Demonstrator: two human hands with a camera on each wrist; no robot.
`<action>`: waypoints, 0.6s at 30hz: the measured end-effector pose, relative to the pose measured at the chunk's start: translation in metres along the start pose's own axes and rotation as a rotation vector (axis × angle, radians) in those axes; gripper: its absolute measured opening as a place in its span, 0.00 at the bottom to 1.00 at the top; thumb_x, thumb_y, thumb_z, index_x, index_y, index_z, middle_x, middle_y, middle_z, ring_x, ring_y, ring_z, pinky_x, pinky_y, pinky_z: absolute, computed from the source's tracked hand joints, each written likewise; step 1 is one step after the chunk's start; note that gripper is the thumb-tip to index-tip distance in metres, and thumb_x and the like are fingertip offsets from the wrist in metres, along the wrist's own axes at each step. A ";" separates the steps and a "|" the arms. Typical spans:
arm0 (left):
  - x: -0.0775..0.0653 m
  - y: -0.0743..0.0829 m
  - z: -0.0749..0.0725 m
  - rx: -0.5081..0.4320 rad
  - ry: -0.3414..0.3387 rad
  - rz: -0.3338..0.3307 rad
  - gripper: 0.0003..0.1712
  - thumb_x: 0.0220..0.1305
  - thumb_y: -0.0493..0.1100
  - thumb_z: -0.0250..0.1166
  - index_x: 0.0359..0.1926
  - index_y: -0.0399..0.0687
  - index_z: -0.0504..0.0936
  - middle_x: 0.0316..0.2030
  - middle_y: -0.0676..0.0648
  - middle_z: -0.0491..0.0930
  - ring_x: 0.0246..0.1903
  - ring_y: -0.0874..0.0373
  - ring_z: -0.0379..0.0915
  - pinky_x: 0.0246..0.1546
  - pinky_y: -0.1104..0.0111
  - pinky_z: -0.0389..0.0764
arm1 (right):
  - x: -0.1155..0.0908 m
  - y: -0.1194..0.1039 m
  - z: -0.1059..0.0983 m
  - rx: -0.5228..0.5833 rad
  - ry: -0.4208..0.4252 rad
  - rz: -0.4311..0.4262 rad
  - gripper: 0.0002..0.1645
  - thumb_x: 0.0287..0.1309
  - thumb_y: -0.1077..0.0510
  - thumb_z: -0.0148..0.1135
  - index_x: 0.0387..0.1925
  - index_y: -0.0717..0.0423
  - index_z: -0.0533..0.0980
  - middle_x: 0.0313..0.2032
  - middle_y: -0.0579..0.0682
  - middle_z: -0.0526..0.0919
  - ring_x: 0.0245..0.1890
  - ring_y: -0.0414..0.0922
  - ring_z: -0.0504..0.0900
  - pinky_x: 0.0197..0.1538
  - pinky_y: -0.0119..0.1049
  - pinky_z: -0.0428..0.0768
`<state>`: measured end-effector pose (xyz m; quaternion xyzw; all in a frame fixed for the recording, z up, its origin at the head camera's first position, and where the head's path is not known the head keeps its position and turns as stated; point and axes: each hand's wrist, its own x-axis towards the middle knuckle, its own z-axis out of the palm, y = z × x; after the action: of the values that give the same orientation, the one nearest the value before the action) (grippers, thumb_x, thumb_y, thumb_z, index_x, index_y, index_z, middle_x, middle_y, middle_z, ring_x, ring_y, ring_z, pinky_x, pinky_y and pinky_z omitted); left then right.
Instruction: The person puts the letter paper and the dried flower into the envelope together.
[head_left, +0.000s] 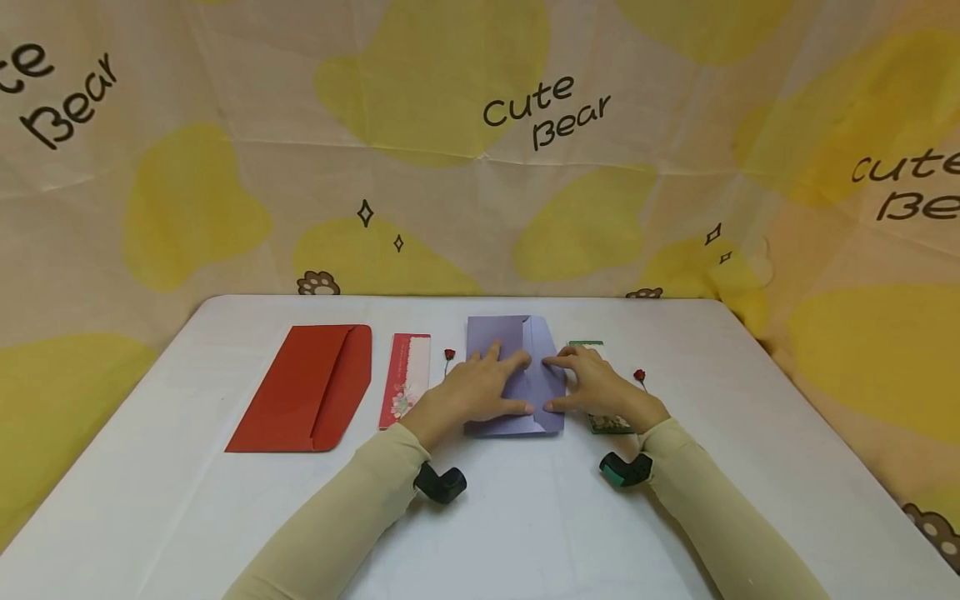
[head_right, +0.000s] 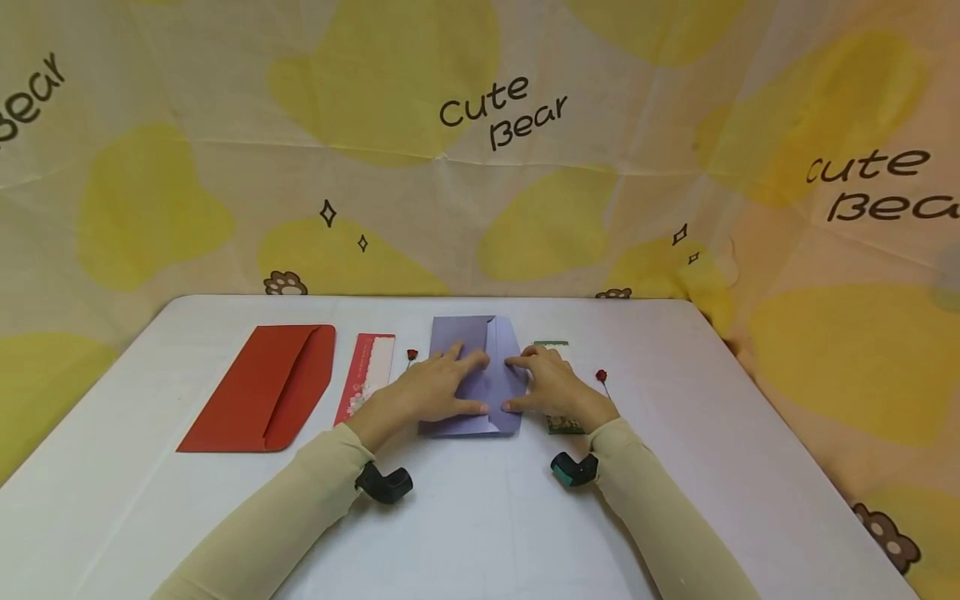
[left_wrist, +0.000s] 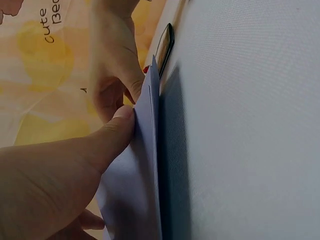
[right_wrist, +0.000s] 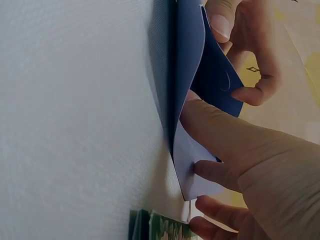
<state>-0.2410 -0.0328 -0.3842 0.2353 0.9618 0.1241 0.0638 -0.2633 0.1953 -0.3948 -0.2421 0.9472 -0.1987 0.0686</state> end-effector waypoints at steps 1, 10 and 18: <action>0.000 0.000 0.000 -0.005 0.007 0.000 0.41 0.60 0.70 0.66 0.71 0.69 0.64 0.75 0.33 0.58 0.66 0.32 0.67 0.56 0.41 0.79 | 0.000 0.000 0.000 0.001 0.001 0.001 0.47 0.52 0.43 0.77 0.69 0.59 0.71 0.65 0.66 0.71 0.66 0.65 0.68 0.67 0.65 0.67; -0.001 0.000 -0.003 -0.019 0.041 0.013 0.40 0.59 0.69 0.69 0.67 0.66 0.64 0.69 0.33 0.66 0.61 0.35 0.72 0.52 0.44 0.81 | 0.000 0.001 -0.001 0.003 0.011 -0.003 0.47 0.51 0.42 0.77 0.68 0.58 0.72 0.65 0.66 0.70 0.65 0.64 0.68 0.67 0.65 0.67; -0.002 -0.001 -0.002 -0.025 0.055 0.037 0.40 0.60 0.68 0.68 0.67 0.62 0.66 0.61 0.37 0.72 0.57 0.41 0.76 0.51 0.46 0.82 | -0.001 0.002 -0.001 -0.006 0.022 -0.025 0.47 0.51 0.42 0.77 0.68 0.57 0.72 0.64 0.66 0.70 0.64 0.64 0.69 0.66 0.65 0.67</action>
<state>-0.2400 -0.0348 -0.3825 0.2485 0.9571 0.1438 0.0379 -0.2632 0.1980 -0.3942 -0.2517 0.9454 -0.1994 0.0551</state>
